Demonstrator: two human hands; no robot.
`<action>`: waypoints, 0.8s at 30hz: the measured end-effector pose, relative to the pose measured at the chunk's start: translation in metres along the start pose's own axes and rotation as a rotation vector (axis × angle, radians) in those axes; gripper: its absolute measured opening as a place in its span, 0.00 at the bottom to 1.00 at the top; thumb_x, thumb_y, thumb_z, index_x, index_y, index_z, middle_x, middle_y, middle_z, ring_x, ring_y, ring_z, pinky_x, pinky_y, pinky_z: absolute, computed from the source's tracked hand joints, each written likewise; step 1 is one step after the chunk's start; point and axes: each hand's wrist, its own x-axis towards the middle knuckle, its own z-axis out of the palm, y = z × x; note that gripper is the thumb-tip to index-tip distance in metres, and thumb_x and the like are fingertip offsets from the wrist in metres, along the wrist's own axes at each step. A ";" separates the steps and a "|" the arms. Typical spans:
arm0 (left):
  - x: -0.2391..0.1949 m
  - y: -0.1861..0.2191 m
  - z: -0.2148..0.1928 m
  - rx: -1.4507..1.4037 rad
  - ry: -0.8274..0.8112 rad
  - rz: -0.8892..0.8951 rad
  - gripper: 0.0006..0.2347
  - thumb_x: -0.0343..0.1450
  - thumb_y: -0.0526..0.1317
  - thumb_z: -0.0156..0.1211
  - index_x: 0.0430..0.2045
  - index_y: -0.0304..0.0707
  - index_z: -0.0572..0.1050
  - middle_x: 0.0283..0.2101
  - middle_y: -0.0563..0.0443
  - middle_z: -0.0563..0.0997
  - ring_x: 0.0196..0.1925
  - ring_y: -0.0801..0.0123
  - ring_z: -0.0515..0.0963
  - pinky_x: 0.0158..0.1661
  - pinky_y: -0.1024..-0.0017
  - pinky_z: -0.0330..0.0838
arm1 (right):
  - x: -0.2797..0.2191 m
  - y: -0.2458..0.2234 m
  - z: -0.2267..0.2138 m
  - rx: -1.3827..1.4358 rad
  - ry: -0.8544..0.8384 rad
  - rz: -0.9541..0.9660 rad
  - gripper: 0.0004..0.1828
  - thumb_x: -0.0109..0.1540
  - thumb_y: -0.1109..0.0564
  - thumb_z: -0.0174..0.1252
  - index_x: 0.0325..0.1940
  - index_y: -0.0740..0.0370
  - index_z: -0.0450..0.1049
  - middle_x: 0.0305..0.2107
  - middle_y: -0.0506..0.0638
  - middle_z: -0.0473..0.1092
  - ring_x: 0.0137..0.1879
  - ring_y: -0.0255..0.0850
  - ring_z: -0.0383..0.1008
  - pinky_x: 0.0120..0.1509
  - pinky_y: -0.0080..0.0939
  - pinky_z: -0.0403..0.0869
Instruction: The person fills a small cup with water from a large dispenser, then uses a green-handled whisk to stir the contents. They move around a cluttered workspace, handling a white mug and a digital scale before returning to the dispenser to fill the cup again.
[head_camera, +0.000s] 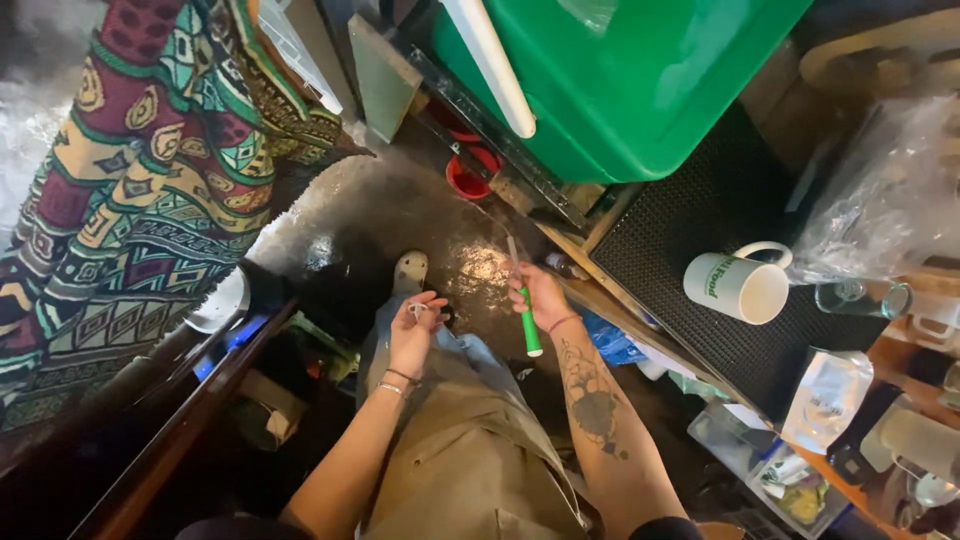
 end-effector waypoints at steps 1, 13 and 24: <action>0.006 -0.001 0.003 -0.002 -0.003 0.001 0.10 0.79 0.31 0.66 0.55 0.39 0.83 0.46 0.46 0.95 0.39 0.68 0.94 0.40 0.78 0.87 | -0.001 -0.001 0.002 -0.002 0.001 -0.003 0.08 0.75 0.46 0.52 0.57 0.44 0.70 0.30 0.44 0.58 0.26 0.41 0.63 0.21 0.34 0.58; 0.083 -0.001 0.089 0.337 -0.401 0.127 0.18 0.78 0.28 0.69 0.62 0.49 0.85 0.44 0.45 0.88 0.37 0.66 0.83 0.40 0.73 0.81 | -0.033 -0.009 0.021 -0.016 0.070 -0.023 0.09 0.78 0.47 0.48 0.62 0.44 0.67 0.31 0.42 0.56 0.27 0.38 0.63 0.22 0.32 0.57; 0.099 0.036 0.142 0.816 -0.509 0.269 0.29 0.70 0.41 0.64 0.70 0.73 0.82 0.40 0.48 0.90 0.46 0.53 0.90 0.53 0.54 0.84 | -0.035 -0.030 0.015 -0.060 0.102 -0.005 0.11 0.78 0.45 0.48 0.62 0.48 0.68 0.30 0.40 0.56 0.26 0.35 0.61 0.22 0.28 0.58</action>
